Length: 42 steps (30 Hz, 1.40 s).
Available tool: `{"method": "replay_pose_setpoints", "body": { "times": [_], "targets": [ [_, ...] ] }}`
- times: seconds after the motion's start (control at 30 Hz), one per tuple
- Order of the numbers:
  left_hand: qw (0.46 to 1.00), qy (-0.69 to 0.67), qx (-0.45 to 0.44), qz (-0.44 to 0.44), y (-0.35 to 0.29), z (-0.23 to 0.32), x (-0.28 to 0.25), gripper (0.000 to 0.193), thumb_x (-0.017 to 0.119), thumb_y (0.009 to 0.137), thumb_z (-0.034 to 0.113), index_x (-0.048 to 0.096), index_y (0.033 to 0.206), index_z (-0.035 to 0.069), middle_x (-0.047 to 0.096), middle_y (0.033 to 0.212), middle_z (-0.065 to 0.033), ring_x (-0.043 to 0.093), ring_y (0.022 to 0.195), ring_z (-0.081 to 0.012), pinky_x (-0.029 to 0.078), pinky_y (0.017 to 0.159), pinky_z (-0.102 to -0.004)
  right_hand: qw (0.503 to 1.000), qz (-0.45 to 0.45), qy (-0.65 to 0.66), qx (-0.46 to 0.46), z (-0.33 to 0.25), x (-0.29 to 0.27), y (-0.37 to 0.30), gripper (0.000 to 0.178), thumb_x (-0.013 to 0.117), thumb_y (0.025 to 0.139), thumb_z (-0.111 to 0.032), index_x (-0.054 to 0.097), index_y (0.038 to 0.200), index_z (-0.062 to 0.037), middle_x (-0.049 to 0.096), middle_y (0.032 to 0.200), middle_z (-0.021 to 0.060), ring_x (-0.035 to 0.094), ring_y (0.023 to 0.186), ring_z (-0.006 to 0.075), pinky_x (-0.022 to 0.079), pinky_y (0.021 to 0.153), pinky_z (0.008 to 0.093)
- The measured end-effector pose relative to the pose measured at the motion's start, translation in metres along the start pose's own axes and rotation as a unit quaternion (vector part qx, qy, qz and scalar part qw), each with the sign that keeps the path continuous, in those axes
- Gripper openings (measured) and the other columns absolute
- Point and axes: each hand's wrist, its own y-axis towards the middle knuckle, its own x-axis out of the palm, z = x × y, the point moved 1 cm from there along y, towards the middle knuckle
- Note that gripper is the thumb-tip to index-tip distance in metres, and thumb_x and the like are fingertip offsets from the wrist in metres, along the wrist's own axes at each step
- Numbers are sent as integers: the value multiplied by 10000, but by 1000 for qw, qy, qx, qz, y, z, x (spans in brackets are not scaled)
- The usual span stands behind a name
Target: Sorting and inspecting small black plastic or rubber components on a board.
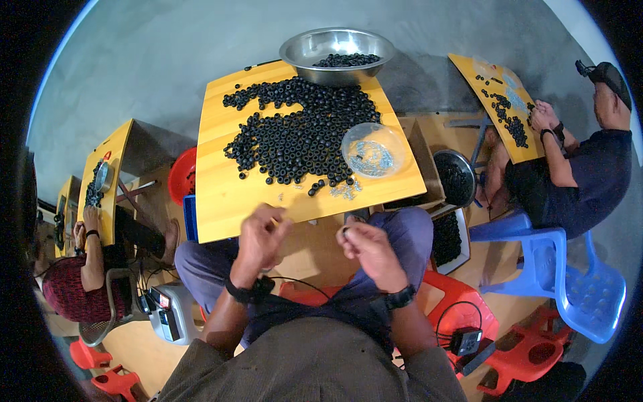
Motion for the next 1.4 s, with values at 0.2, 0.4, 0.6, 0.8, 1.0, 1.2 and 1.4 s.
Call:
{"method": "replay_pose_setpoints", "body": {
  "times": [0.2, 0.4, 0.6, 0.8, 1.0, 1.2, 1.4],
  "targets": [
    [981, 188, 38, 30, 35, -32, 11, 204, 772, 817, 153, 730, 965, 17, 664, 844, -149, 667, 675, -331, 546, 634, -423, 997, 18, 23, -66, -26, -55, -10, 237, 642, 979, -217, 638, 1024, 16, 585, 929, 95, 513, 772, 127, 437, 639, 274],
    [991, 113, 24, 66, 35, -44, 22, 151, 757, 832, 131, 724, 941, 32, 656, 830, -122, 658, 654, -321, 530, 604, -414, 997, 4, 1, -72, -23, -63, -12, 258, 654, 968, -255, 637, 974, 3, 565, 900, 93, 505, 764, 143, 436, 648, 283],
    [992, 70, 63, 86, 40, -7, -7, 151, 782, 839, 69, 712, 969, 35, 622, 802, -73, 571, 561, -175, 480, 535, -312, 998, -16, 21, -60, -23, -67, -11, 260, 650, 972, -257, 628, 961, 2, 567, 903, 89, 502, 768, 136, 435, 659, 281],
    [985, -146, -74, 60, 30, -22, -7, 118, 734, 903, 15, 717, 1019, 6, 614, 802, 27, 509, 598, -40, 440, 531, -233, 997, 21, 23, -64, -19, -49, -9, 250, 635, 983, -244, 643, 1001, 6, 581, 912, 75, 504, 772, 125, 433, 665, 273],
    [951, -262, -164, 13, 5, -33, 9, 67, 701, 931, -2, 740, 986, -6, 605, 810, 58, 537, 694, -13, 439, 626, -193, 999, -28, 31, 11, 24, -24, 1, 218, 595, 1033, -196, 683, 1091, -5, 637, 944, 16, 543, 785, 74, 453, 688, 227],
    [963, -244, -93, -71, -14, 14, 0, 98, 712, 897, -31, 728, 990, -6, 667, 839, -19, 621, 713, -91, 496, 660, -235, 998, -55, 14, 34, 40, 7, 11, 240, 597, 1042, -212, 684, 1147, -15, 655, 956, 7, 548, 771, 62, 462, 695, 216],
    [987, -115, 86, -71, -24, 49, 0, 108, 733, 860, -51, 724, 962, -15, 676, 863, -66, 582, 647, -74, 454, 561, -220, 999, -45, 10, 29, 47, 15, 8, 239, 638, 1023, -210, 702, 1157, -22, 687, 964, -1, 576, 760, 62, 483, 684, 214]
  ]
}}
